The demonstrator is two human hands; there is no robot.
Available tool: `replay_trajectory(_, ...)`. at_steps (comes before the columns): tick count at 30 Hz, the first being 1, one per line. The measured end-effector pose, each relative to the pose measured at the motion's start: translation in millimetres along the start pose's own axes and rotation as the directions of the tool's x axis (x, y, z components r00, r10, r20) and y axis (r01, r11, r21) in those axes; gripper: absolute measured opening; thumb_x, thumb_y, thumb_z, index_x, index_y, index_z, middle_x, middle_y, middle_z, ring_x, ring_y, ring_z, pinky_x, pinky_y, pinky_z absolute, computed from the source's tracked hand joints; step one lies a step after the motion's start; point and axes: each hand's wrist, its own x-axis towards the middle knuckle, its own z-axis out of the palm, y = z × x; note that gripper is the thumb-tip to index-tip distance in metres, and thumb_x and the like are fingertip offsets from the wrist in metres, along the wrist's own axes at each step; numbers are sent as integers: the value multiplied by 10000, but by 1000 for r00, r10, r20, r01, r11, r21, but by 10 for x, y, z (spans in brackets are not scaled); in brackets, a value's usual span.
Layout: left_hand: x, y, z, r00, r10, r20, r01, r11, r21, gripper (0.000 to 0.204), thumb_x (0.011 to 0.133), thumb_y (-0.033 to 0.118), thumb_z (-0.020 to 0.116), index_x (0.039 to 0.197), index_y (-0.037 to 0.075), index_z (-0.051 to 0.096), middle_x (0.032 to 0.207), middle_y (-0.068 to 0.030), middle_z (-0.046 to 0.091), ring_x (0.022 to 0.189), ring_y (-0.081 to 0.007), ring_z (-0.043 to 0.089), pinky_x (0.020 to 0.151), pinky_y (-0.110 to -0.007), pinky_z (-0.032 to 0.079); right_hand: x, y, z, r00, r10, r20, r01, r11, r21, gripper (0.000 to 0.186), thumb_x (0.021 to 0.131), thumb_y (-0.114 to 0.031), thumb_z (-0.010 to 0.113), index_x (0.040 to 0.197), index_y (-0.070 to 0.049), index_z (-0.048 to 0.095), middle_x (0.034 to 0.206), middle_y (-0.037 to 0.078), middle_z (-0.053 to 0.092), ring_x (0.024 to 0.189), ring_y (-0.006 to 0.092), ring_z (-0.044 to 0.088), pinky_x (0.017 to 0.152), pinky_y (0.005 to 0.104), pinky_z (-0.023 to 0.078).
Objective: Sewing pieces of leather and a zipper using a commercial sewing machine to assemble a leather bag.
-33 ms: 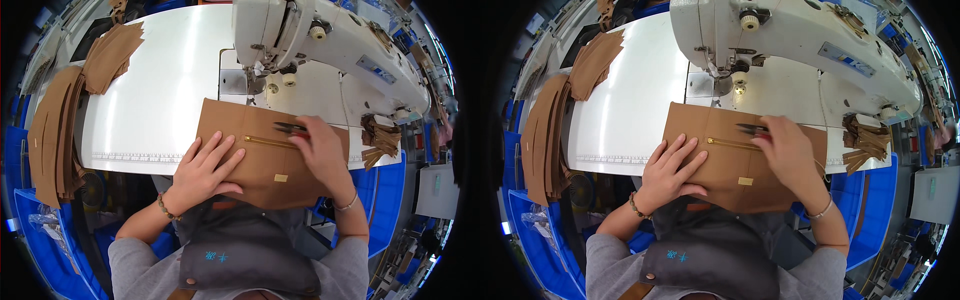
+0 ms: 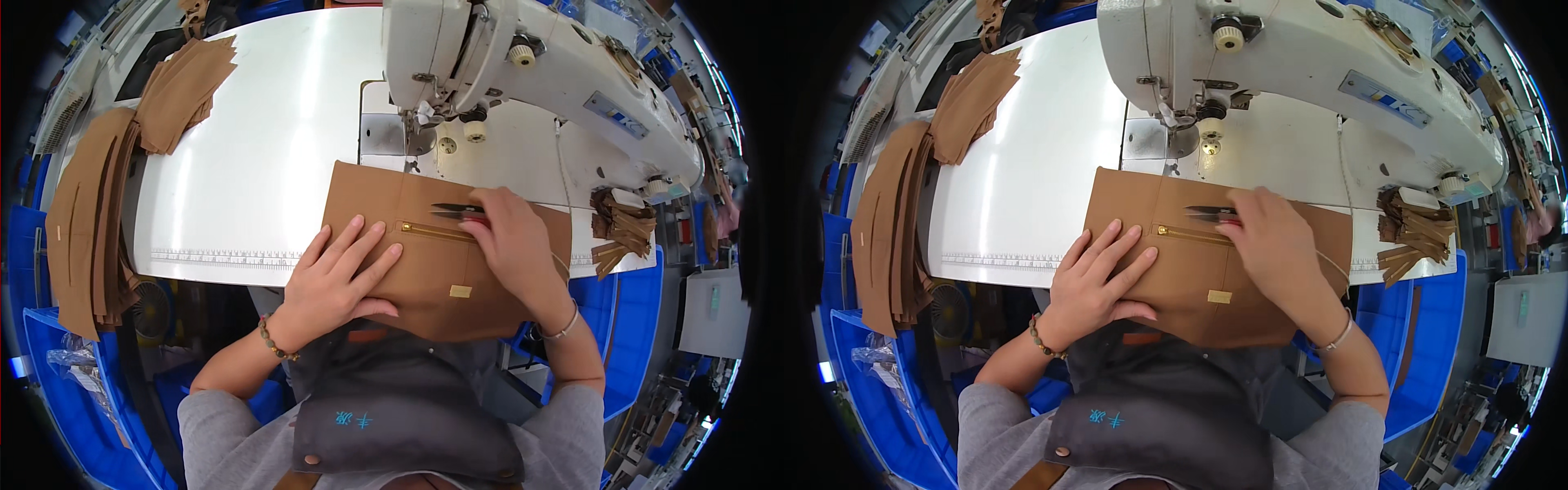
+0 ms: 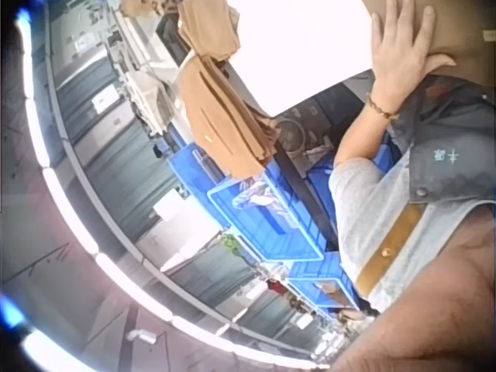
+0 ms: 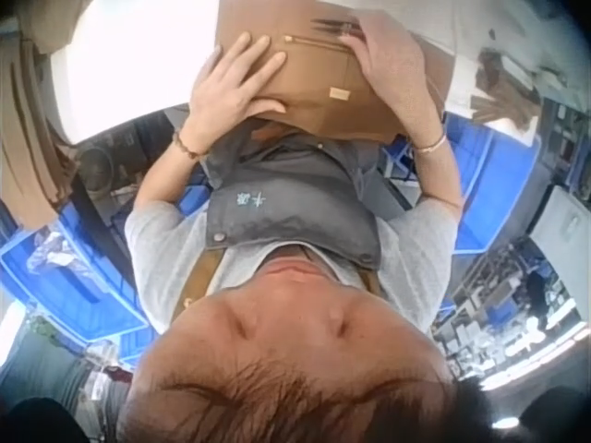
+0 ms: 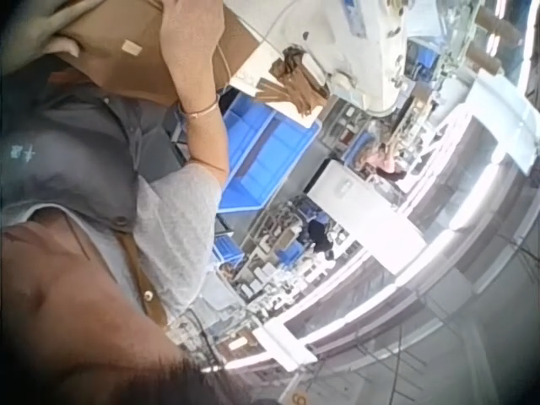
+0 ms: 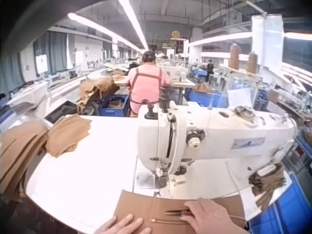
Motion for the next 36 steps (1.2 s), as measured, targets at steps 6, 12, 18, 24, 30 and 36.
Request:
replay_trajectory(6,-4,-9,14,1000,3,-30,-2,1000,25,830,748,767,661,1401,254,678,1455,-78,638,1359,-309,597,1089,-467,473,333,-179,367,977,-179,117,192,975,-112,214,945,-296,698,957,-110,593,836,75,552,791,287,623,712,435,525)
replay_trajectory(12,-10,-20,32,998,11,-62,-11,1000,3,827,741,787,656,1373,255,700,1416,-76,667,1330,-309,623,1047,-448,507,600,80,227,990,-136,37,141,945,-294,225,940,-302,701,965,-96,615,861,86,609,781,305,645,694,448,525)
replay_trajectory(18,6,-12,27,996,17,-89,-17,1000,10,821,726,784,670,1349,250,717,1391,-80,683,1298,-306,648,1031,-432,520,712,207,367,961,-258,98,271,949,-158,219,942,-281,701,964,-79,619,884,103,651,820,329,658,726,449,531)
replay_trajectory(24,4,-10,29,997,50,-60,-46,997,59,831,725,780,675,1344,229,720,1401,-99,677,1294,-330,649,1039,-458,518,108,734,-134,989,23,-149,-69,948,-312,203,919,-252,733,941,-77,633,849,95,618,845,308,654,719,428,533)
replay_trajectory(30,17,23,75,995,76,-58,-72,995,74,869,732,797,647,1350,190,716,1404,-121,673,1308,-359,636,1032,-490,524,-547,1165,-543,960,139,-243,-230,887,-400,279,892,-292,765,1016,-61,671,981,119,651,954,330,660,812,444,538)
replay_trajectory(36,7,20,97,997,73,-28,-70,993,98,933,750,820,604,1366,125,696,1417,-168,653,1316,-419,607,1073,-531,496,-14,529,70,995,12,-102,-13,1000,-7,423,836,-430,806,941,-53,647,971,139,674,972,358,666,821,476,527)
